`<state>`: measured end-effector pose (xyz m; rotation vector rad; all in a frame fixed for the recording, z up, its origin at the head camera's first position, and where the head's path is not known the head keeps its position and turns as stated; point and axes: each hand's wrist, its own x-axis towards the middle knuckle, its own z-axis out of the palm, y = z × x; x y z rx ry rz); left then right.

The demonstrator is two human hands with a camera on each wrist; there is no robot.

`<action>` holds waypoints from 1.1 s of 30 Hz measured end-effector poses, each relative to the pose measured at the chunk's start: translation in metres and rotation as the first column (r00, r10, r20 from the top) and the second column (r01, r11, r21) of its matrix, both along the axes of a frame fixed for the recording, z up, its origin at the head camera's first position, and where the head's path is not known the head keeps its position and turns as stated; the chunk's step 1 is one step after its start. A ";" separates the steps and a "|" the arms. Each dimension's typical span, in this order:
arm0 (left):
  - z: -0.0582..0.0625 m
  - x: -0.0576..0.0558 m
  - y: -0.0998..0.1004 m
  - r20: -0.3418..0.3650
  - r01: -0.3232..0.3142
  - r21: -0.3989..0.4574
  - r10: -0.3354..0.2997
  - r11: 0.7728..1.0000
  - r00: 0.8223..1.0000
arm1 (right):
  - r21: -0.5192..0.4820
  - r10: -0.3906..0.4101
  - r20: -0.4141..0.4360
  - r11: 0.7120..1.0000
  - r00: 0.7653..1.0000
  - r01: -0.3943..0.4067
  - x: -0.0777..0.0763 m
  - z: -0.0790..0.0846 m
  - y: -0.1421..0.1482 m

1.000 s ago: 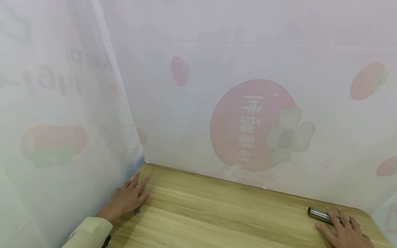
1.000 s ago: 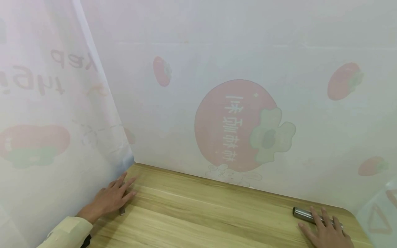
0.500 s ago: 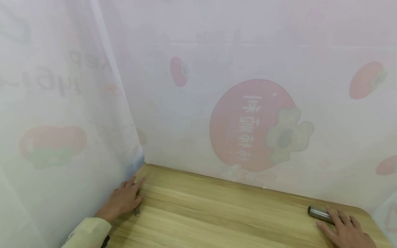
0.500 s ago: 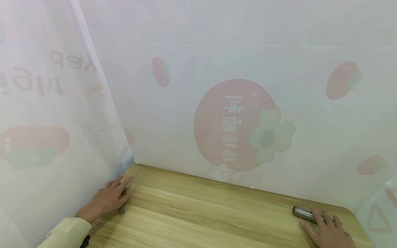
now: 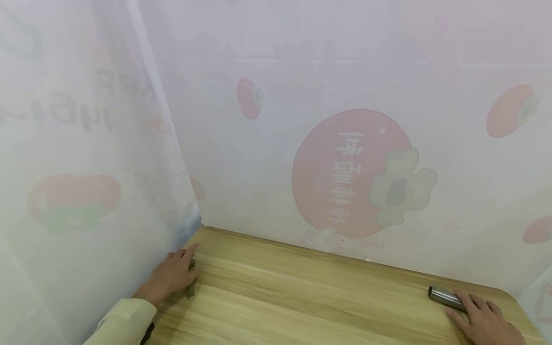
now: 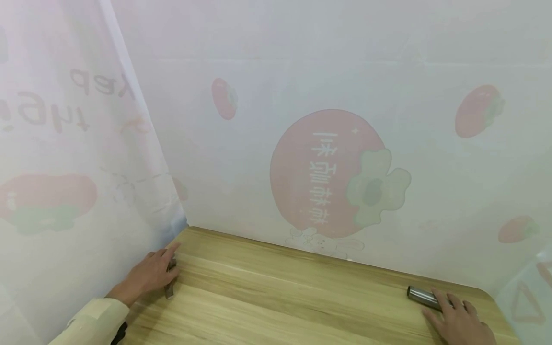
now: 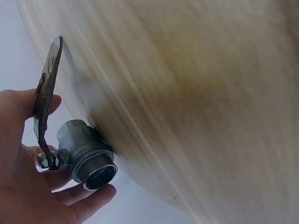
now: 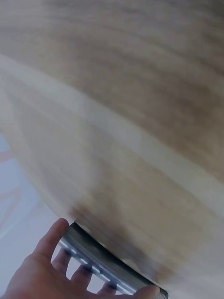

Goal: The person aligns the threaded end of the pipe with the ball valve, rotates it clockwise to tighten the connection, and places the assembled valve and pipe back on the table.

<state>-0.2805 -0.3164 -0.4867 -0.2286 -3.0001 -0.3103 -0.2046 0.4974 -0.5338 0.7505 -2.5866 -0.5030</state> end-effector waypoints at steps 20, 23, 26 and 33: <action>0.001 -0.011 -0.011 0.084 -0.048 0.054 0.044 0.997 0.996 | -0.332 -0.343 0.379 0.817 0.859 0.472 -0.012 0.013 -0.014; -0.001 -0.013 -0.014 0.104 -0.058 0.073 0.050 0.996 0.993 | -0.331 -0.343 0.382 0.816 0.858 0.473 -0.012 0.013 -0.013; -0.001 -0.014 -0.016 0.120 -0.057 0.101 0.045 0.993 0.992 | -0.322 -0.349 0.400 0.813 0.848 0.486 -0.012 0.014 -0.012; 0.002 -0.013 -0.018 0.127 -0.032 0.151 0.012 0.988 0.992 | -0.312 -0.354 0.450 0.798 0.820 0.516 -0.011 0.017 -0.011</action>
